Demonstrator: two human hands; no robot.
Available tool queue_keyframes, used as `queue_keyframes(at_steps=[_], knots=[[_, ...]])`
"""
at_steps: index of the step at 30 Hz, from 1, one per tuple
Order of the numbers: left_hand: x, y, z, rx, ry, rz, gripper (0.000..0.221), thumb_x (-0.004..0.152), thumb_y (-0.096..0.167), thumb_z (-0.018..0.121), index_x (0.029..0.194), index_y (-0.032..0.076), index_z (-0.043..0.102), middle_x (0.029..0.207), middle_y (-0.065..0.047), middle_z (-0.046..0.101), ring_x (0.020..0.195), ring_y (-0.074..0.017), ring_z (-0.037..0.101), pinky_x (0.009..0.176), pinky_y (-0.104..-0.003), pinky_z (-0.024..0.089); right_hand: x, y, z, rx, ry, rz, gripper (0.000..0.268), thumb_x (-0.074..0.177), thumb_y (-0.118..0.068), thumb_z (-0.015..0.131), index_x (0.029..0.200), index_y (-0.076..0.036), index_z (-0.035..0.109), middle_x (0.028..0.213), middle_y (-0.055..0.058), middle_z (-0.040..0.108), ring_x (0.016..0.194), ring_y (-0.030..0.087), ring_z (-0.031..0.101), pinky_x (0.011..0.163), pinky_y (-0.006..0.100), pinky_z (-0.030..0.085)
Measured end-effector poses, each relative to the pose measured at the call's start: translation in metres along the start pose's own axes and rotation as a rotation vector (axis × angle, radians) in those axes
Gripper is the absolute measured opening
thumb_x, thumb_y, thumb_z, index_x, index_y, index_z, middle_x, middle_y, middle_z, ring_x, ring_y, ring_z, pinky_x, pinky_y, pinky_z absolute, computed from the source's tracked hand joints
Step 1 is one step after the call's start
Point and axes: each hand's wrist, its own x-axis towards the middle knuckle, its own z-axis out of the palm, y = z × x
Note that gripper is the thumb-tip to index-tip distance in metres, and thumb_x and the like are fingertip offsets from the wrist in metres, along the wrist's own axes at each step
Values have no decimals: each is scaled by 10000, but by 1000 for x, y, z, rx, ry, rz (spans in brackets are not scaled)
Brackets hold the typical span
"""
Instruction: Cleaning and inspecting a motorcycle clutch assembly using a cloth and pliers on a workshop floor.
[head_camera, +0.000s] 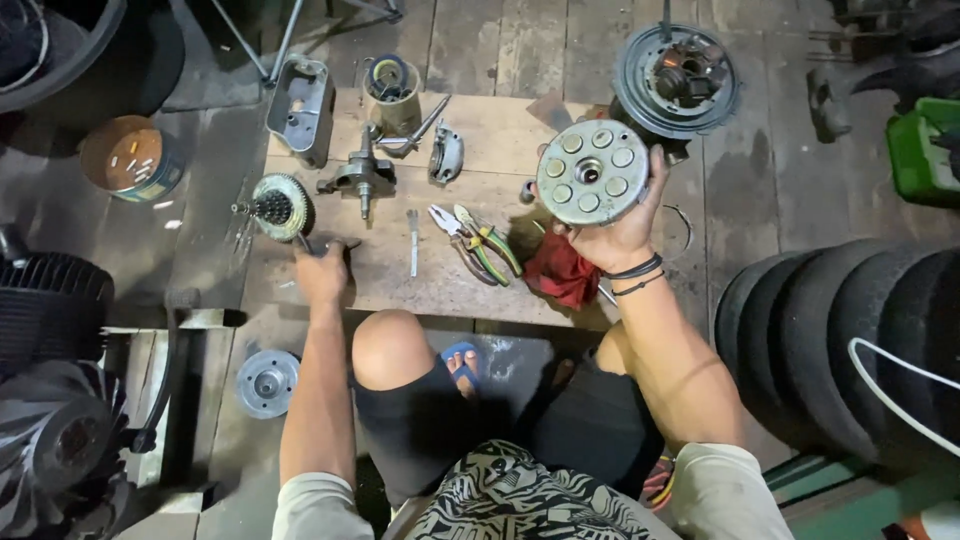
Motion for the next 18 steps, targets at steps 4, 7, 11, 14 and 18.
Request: queue_keyframes(at_steps=[4,7,11,14,18], knots=[[0,-7,-3,-30,-25,36,770,923,372,678,1522,-18,393,1428,-324,542,1359,-463,500,1161,-557,367,-11,-8,-1,80,-67,-1,858,644,-808,582,1244,-197,642,1156,163,661,822,440,658,513,514,579],[17,-36,9,32,31,93,731,923,408,681,1503,39,432,1365,-282,534,1307,-459,522,1122,-550,402,-10,-10,-10,111,-88,5,847,653,-811,579,1236,-200,647,1174,162,663,830,443,656,513,511,573],[-50,18,-23,-15,234,632,417,896,191,751,1270,31,658,1180,-271,541,1174,-528,547,1024,-572,419,-18,-16,0,145,41,8,895,638,-792,628,1261,-150,614,1156,160,650,809,439,669,520,507,603],[-113,112,-42,-63,179,1196,307,927,177,778,1199,52,710,1123,-172,656,1108,-380,631,980,-472,462,-14,-11,-6,191,150,1,930,600,-790,665,1288,-171,575,1189,144,626,813,432,663,545,468,619],[-192,178,-9,-145,-8,1469,363,856,228,794,1185,104,705,1167,-125,679,1163,-352,625,1025,-488,467,-5,4,-14,198,243,-45,960,583,-808,656,1334,-222,538,1248,101,590,889,365,638,582,426,623]])
